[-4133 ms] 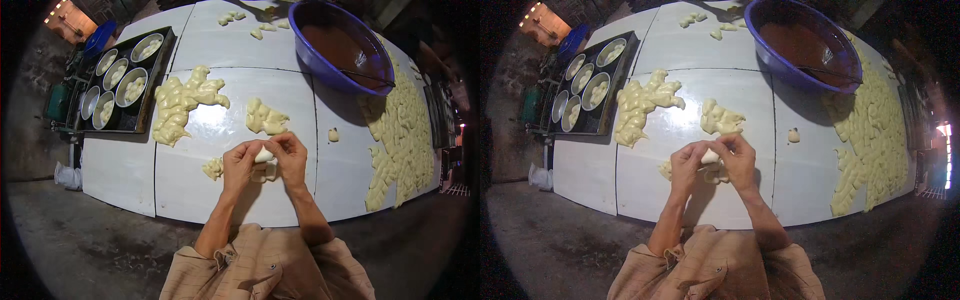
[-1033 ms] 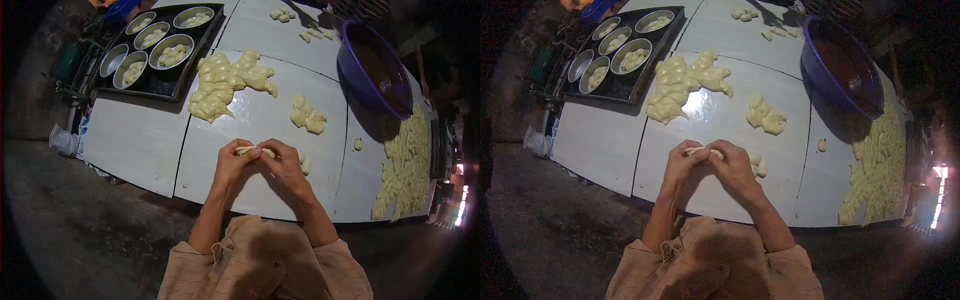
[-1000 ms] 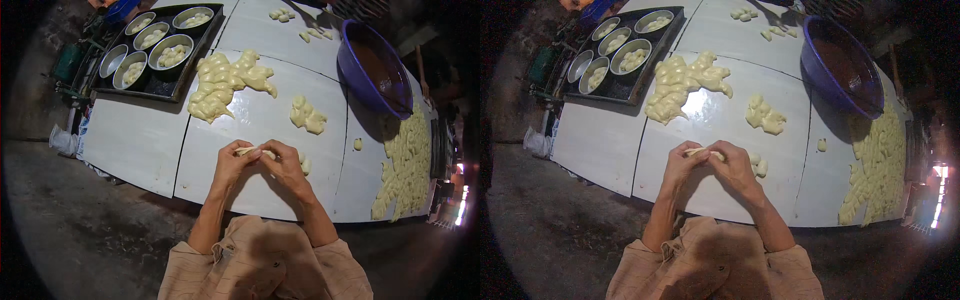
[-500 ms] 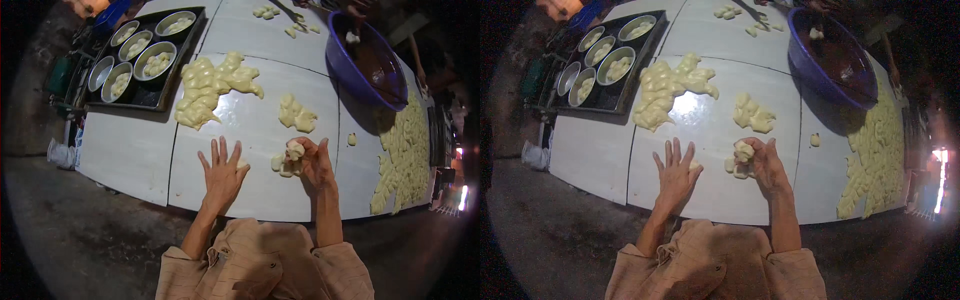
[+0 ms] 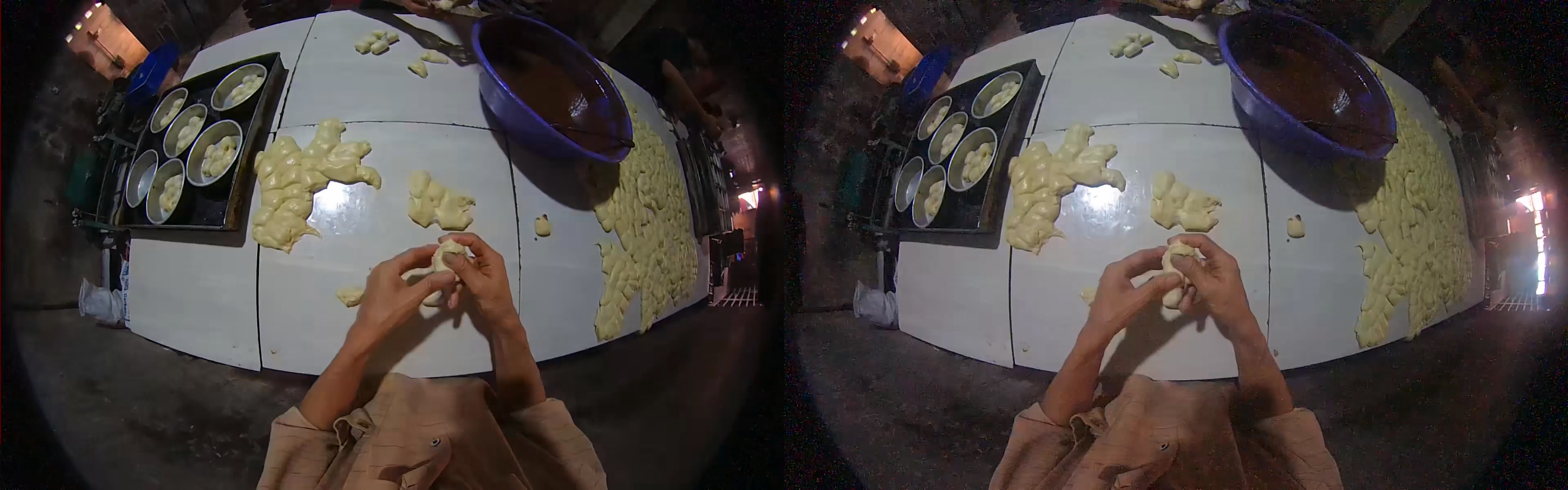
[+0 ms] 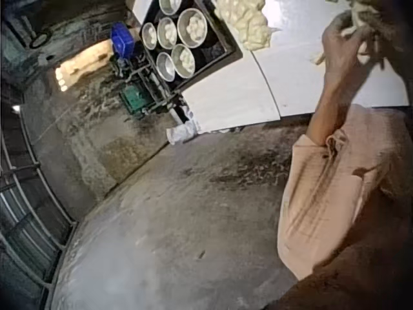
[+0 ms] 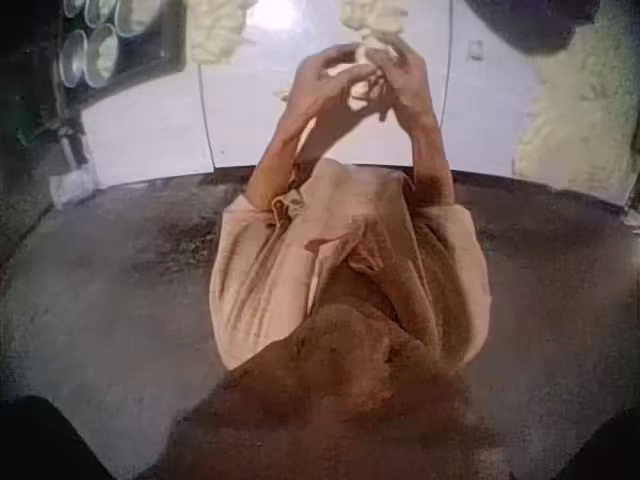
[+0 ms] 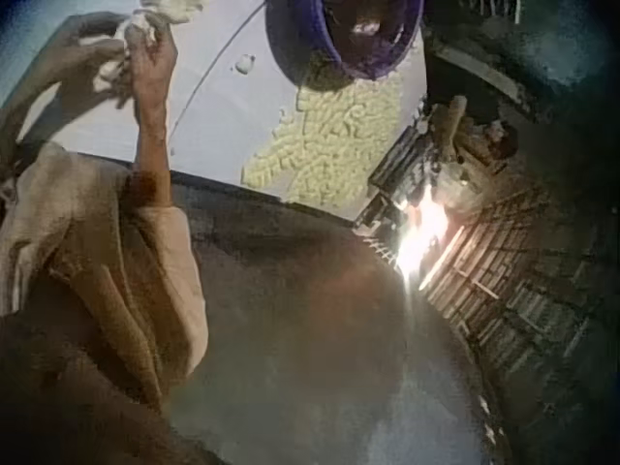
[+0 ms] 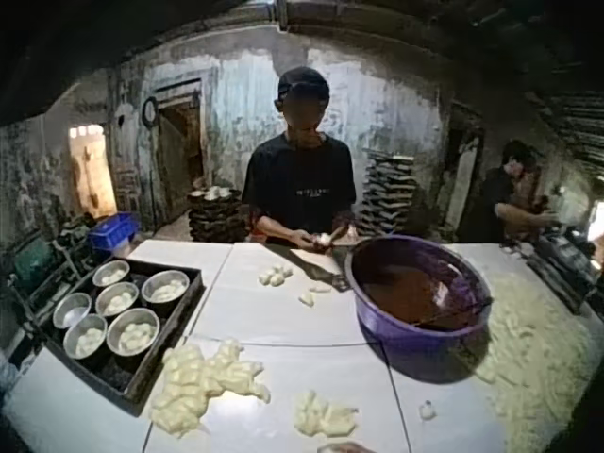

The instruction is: The person takes a piece of dough, stretches it, adds chocolate filling from a bowl, and folds it into a small bun shape. The person repeats this process and places the finished buns onto a baking tray.

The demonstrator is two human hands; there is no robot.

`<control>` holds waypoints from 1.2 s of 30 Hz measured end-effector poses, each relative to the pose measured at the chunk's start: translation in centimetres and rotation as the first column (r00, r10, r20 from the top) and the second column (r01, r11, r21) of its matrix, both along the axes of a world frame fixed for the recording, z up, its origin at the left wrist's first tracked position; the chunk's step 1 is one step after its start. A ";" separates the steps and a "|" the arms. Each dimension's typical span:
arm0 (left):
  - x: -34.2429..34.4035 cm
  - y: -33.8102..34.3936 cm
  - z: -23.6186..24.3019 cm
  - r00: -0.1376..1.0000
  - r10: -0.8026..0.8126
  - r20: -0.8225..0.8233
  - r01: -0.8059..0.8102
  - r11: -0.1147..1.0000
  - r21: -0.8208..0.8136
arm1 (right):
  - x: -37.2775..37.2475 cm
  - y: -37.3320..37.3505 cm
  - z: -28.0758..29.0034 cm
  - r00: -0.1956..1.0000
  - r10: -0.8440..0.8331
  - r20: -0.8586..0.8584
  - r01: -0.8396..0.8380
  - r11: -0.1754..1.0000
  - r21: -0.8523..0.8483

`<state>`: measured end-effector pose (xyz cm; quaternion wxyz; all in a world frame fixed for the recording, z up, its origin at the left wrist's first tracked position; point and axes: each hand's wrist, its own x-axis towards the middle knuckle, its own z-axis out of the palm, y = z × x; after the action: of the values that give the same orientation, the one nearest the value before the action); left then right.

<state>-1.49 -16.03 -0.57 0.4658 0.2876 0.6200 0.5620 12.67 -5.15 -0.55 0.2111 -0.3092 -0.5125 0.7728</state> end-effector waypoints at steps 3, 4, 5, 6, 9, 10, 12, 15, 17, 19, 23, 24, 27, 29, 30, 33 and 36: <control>1.0 2.2 0.0 0.949 -0.041 0.314 0.029 0.999 0.045 | 0.4 0.9 0.8 0.994 -0.039 0.099 0.039 0.999 0.005; 1.2 2.3 -0.7 0.960 0.007 0.280 -0.010 1.000 0.011 | 0.6 1.1 0.6 0.982 -0.091 0.166 0.068 0.988 0.141; 1.4 2.3 -1.4 0.968 0.055 0.245 -0.050 0.998 -0.025 | 0.8 1.2 0.2 0.962 -0.152 0.226 0.087 0.958 0.273; 1.2 2.2 -2.0 0.954 -0.023 0.298 0.037 0.998 -0.041 | 0.9 1.4 -1.2 0.969 -0.221 0.114 0.143 0.871 0.470; 3.9 4.0 -1.1 0.963 0.088 0.255 -0.137 0.973 0.183 | 2.3 2.9 -0.7 0.963 -0.266 0.052 0.240 0.926 0.293; 3.7 4.7 -0.9 0.989 0.033 0.144 -0.070 0.961 0.266 | 2.4 3.4 -0.7 0.965 -0.260 -0.015 0.252 0.916 0.314; 4.3 7.4 -0.8 0.987 0.148 -0.069 -0.098 0.875 0.474 | 2.5 3.8 0.1 0.961 -0.266 -0.083 0.278 0.930 0.242; 7.0 10.5 0.8 0.994 0.114 -0.004 -0.087 0.782 0.618 | 2.6 4.0 1.7 0.899 -0.290 -0.328 0.257 0.956 -0.141; 8.3 12.8 -0.7 0.960 0.262 -0.102 -0.121 0.711 0.693 | 2.7 4.4 3.4 0.847 -0.366 -0.386 0.280 0.923 -0.262; 9.8 14.5 -1.8 0.983 0.175 0.051 -0.159 0.683 0.713 | 2.9 5.7 4.1 0.849 -0.358 -0.388 0.257 0.922 -0.289; 10.6 14.9 -1.9 0.973 0.024 0.230 -0.161 0.784 0.600 | 3.9 10.3 5.5 0.929 -0.283 -0.237 0.236 0.949 -0.207; 10.7 14.9 -1.7 0.962 -0.040 0.271 -0.105 0.860 0.500 | 3.8 12.3 5.7 0.881 -0.323 -0.347 0.294 0.946 -0.133; 8.4 13.8 -1.4 0.948 -0.066 0.312 -0.047 0.939 0.339 | 3.0 20.7 7.6 0.913 -0.371 -0.172 0.409 0.839 0.359; 6.6 13.3 -1.8 0.970 -0.038 0.239 -0.015 0.977 0.215 | 3.2 26.7 7.3 0.948 -0.302 0.099 0.193 0.793 0.577; 5.5 13.0 -1.5 0.986 -0.025 0.164 -0.007 0.981 0.192 | 2.5 28.8 6.8 0.928 -0.268 0.258 0.059 0.792 0.608; 4.1 13.0 -1.6 0.985 -0.077 0.153 0.053 0.987 0.155 | 2.5 32.8 5.0 0.815 -0.165 0.556 -0.300 0.701 0.647; 3.3 12.3 -0.8 0.989 -0.074 0.132 0.061 0.993 0.102 | 1.6 35.0 3.2 0.698 -0.025 0.715 -0.570 0.585 0.577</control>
<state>1.79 -3.73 -1.33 0.5109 0.2921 0.5486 0.5939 14.24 29.81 2.64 -0.0048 -0.3492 -0.8725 0.3417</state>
